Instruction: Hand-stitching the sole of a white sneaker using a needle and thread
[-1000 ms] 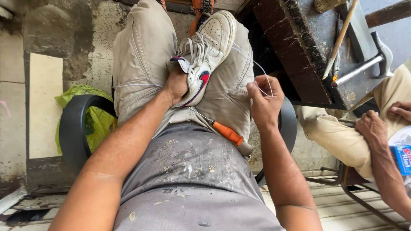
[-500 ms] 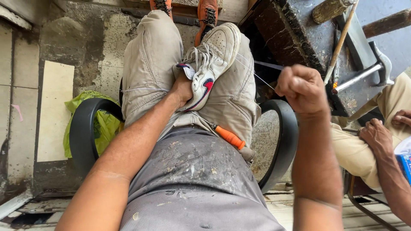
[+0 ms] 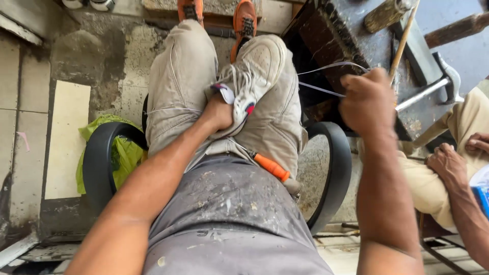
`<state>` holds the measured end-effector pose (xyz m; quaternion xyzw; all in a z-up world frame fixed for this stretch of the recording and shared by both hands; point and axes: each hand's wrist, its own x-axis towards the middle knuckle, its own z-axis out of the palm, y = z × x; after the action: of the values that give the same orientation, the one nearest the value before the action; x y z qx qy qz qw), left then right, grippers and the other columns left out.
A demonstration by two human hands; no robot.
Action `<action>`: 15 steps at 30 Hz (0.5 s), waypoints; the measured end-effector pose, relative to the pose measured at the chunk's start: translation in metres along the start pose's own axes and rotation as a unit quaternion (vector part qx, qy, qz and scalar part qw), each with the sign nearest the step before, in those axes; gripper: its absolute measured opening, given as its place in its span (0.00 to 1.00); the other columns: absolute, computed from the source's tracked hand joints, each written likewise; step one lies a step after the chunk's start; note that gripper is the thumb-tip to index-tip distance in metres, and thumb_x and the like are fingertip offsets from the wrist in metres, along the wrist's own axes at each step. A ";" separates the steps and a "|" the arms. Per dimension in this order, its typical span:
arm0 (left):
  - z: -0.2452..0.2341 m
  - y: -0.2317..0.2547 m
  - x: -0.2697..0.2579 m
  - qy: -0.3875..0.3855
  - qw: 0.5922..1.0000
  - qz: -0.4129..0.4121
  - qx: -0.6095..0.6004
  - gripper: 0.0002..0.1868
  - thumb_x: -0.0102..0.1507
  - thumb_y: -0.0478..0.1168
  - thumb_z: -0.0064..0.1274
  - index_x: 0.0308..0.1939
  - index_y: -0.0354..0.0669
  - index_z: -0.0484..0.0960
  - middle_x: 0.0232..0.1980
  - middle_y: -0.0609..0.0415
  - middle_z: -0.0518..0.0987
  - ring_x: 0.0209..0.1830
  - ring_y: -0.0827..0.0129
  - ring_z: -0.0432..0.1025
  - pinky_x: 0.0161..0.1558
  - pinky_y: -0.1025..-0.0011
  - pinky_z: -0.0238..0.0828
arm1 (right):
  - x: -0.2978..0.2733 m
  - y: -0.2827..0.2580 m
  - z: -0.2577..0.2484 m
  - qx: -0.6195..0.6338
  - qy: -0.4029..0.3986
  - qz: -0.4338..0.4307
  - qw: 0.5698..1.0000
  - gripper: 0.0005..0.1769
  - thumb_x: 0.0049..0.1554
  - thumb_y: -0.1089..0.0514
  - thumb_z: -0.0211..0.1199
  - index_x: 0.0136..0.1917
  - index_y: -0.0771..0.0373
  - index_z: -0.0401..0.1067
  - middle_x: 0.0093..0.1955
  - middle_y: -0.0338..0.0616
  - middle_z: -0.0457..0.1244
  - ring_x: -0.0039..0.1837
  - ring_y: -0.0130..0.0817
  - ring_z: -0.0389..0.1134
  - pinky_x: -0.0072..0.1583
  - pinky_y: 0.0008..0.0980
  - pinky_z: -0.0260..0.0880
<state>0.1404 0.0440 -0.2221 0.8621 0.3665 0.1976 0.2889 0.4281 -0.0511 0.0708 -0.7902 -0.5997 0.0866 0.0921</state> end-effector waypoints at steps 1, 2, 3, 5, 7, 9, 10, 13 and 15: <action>-0.055 0.037 -0.009 -0.001 1.000 -0.002 0.001 0.19 0.64 0.49 0.46 0.49 0.41 0.83 0.52 0.37 0.82 0.51 0.39 0.74 0.56 0.52 0.68 | 0.007 -0.031 -0.007 0.001 -0.002 -0.001 1.000 0.16 0.68 0.66 0.53 0.59 0.58 0.82 0.48 0.46 0.56 0.48 0.42 0.57 0.44 0.39 0.60; -0.112 0.077 -0.014 -0.061 0.985 -0.149 -0.065 0.13 0.66 0.39 0.42 0.44 0.37 0.80 0.41 0.40 0.81 0.38 0.44 0.75 0.40 0.57 0.72 | 0.015 -0.062 -0.012 -0.048 -0.113 0.062 0.991 0.31 0.64 0.56 0.63 0.72 0.54 0.48 0.49 0.53 0.60 0.47 0.47 0.63 0.45 0.43 0.65; -0.173 0.120 -0.023 -0.123 0.941 -0.291 -0.125 0.10 0.67 0.30 0.38 0.40 0.32 0.76 0.29 0.43 0.79 0.26 0.50 0.77 0.25 0.62 0.77 | 0.021 -0.092 -0.016 -0.093 -0.221 0.127 0.962 0.70 0.59 0.46 0.73 0.85 0.48 0.14 0.49 0.61 0.65 0.46 0.53 0.68 0.46 0.48 0.70; -0.207 0.130 -0.046 -0.167 0.934 -0.304 -0.082 0.12 0.71 0.34 0.36 0.48 0.38 0.78 0.29 0.47 0.79 0.19 0.62 0.69 0.19 0.68 0.68 | 0.035 -0.095 0.018 -0.076 -0.242 0.085 0.964 0.56 0.59 0.41 0.69 0.84 0.50 0.33 0.58 0.59 0.65 0.54 0.53 0.68 0.54 0.51 0.71; -0.236 0.123 -0.073 -0.211 0.925 -0.315 -0.034 0.16 0.76 0.38 0.34 0.57 0.44 0.80 0.29 0.51 0.80 0.13 0.74 0.62 0.14 0.74 0.60 | 0.045 -0.083 0.051 -0.055 -0.258 0.044 0.963 0.47 0.58 0.36 0.66 0.82 0.51 0.52 0.66 0.58 0.64 0.62 0.53 0.69 0.62 0.54 0.73; -0.257 0.099 -0.105 -0.190 0.883 -0.423 0.067 0.22 0.63 0.38 0.42 0.58 0.57 0.83 0.55 0.51 0.84 0.48 0.52 0.79 0.47 0.57 0.73 | 0.047 -0.050 0.084 0.060 -0.065 -0.146 0.985 0.10 0.61 0.47 0.69 0.46 0.54 0.82 0.55 0.43 0.62 0.59 0.45 0.56 0.59 0.52 0.52; -0.265 0.058 -0.132 -0.193 0.882 -0.425 0.070 0.22 0.63 0.38 0.42 0.58 0.57 0.83 0.55 0.51 0.84 0.48 0.52 0.79 0.47 0.57 0.73 | 0.041 -0.044 0.074 0.064 -0.067 -0.145 0.985 0.10 0.61 0.47 0.69 0.46 0.54 0.82 0.55 0.43 0.62 0.59 0.45 0.56 0.59 0.52 0.52; -0.290 -0.001 -0.180 0.024 0.856 -0.466 0.222 0.19 0.63 0.31 0.58 0.54 0.58 0.88 0.50 0.55 0.84 0.49 0.58 0.76 0.56 0.56 0.74 | 0.016 -0.003 0.043 0.500 -0.103 0.052 0.858 0.04 0.58 0.61 0.61 0.41 0.58 0.76 0.59 0.36 0.68 0.57 0.25 0.68 0.62 0.27 0.70; -0.316 0.036 -0.159 -0.020 0.838 -0.510 0.192 0.35 0.64 0.41 0.51 0.76 0.42 0.64 0.82 0.32 0.48 0.79 0.34 0.39 0.71 0.35 0.30 | -0.002 0.049 0.026 0.704 -0.092 0.003 0.704 0.12 0.67 0.66 0.53 0.59 0.61 0.76 0.66 0.46 0.69 0.69 0.38 0.72 0.67 0.40 0.81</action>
<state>-0.1194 0.0166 0.0185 0.5952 0.7790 -0.0687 0.1849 0.4666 -0.0648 0.0335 -0.4853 -0.3669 0.5561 0.5663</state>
